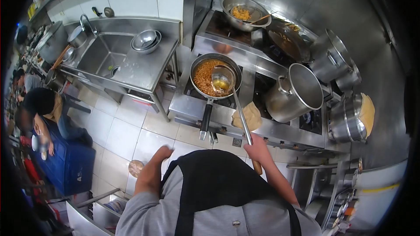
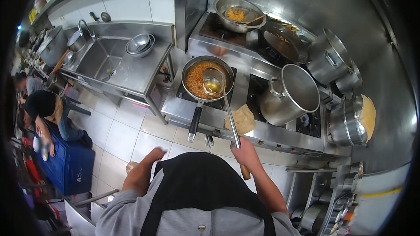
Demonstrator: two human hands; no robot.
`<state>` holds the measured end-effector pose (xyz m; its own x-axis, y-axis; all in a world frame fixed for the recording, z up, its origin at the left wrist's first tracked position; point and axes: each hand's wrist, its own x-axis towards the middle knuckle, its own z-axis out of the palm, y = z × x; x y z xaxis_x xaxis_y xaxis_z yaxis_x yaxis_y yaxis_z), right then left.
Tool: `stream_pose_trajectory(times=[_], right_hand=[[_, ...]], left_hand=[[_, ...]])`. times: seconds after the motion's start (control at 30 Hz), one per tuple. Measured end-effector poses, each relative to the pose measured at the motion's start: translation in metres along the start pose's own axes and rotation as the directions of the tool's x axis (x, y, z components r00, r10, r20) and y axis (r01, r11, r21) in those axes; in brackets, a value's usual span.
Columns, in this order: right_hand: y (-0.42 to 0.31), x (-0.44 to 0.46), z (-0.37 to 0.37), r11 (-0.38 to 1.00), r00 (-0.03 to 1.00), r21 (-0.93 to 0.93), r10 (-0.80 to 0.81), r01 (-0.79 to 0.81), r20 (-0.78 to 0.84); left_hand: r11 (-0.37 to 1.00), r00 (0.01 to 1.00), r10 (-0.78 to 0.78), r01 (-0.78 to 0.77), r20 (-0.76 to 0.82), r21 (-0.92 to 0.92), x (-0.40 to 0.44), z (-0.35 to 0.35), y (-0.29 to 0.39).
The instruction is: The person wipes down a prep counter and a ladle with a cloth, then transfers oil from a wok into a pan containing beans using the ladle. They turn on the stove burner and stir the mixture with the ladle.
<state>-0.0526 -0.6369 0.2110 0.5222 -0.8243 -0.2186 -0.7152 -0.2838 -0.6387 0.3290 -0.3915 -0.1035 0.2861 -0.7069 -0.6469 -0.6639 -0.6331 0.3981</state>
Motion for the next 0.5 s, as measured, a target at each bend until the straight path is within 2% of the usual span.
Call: stream_pose_trajectory(times=[0.03, 0.07, 0.13, 0.2, 0.23, 0.27, 0.4, 0.47, 0.5], right_hand=[[-0.002, -0.007, 0.001, 1.0, 1.0, 0.011, -0.001, 0.001, -0.011], [-0.008, -0.016, -0.003, 0.999, 1.0, -0.035, 0.019, -0.02, -0.02], [-0.017, -0.029, -0.01, 0.996, 0.998, -0.07, 0.044, -0.046, -0.036], [-0.02, -0.037, -0.013, 0.983, 0.985, -0.093, 0.165, -0.16, 0.054], [-0.016, -0.037, -0.01, 0.983, 0.984, -0.078, 0.171, -0.167, 0.051], [-0.009, -0.036, -0.007, 0.983, 0.988, -0.131, 0.138, -0.128, 0.069], [0.01, -0.02, 0.01, 0.973, 0.993, -0.227, 0.056, -0.031, 0.103], [0.017, -0.004, 0.019, 0.968, 0.995, -0.252, 0.045, -0.021, 0.09], [0.018, 0.005, 0.021, 0.965, 0.996, -0.262, 0.044, -0.021, 0.08]], left_hand=[[0.989, 0.982, -0.136, 0.126, 0.132, 0.079, -0.017, 0.002, -0.027], [0.965, 0.942, -0.264, 0.257, 0.209, 0.059, -0.038, -0.006, -0.029], [0.859, 0.793, -0.501, 0.506, 0.347, 0.083, -0.079, -0.022, -0.033], [0.704, 0.752, -0.513, 0.645, 0.414, -0.299, -0.09, -0.011, -0.062], [0.621, 0.776, -0.489, 0.63, 0.398, -0.466, -0.098, -0.009, -0.071], [0.585, 0.79, -0.494, 0.61, 0.362, -0.534, -0.105, -0.01, -0.071], [0.575, 0.802, -0.512, 0.586, 0.308, -0.571, -0.112, -0.015, -0.058], [0.608, 0.883, -0.385, 0.46, 0.267, -0.647, -0.103, -0.014, -0.052], [0.605, 0.884, -0.387, 0.459, 0.263, -0.651, -0.101, -0.014, -0.047]])
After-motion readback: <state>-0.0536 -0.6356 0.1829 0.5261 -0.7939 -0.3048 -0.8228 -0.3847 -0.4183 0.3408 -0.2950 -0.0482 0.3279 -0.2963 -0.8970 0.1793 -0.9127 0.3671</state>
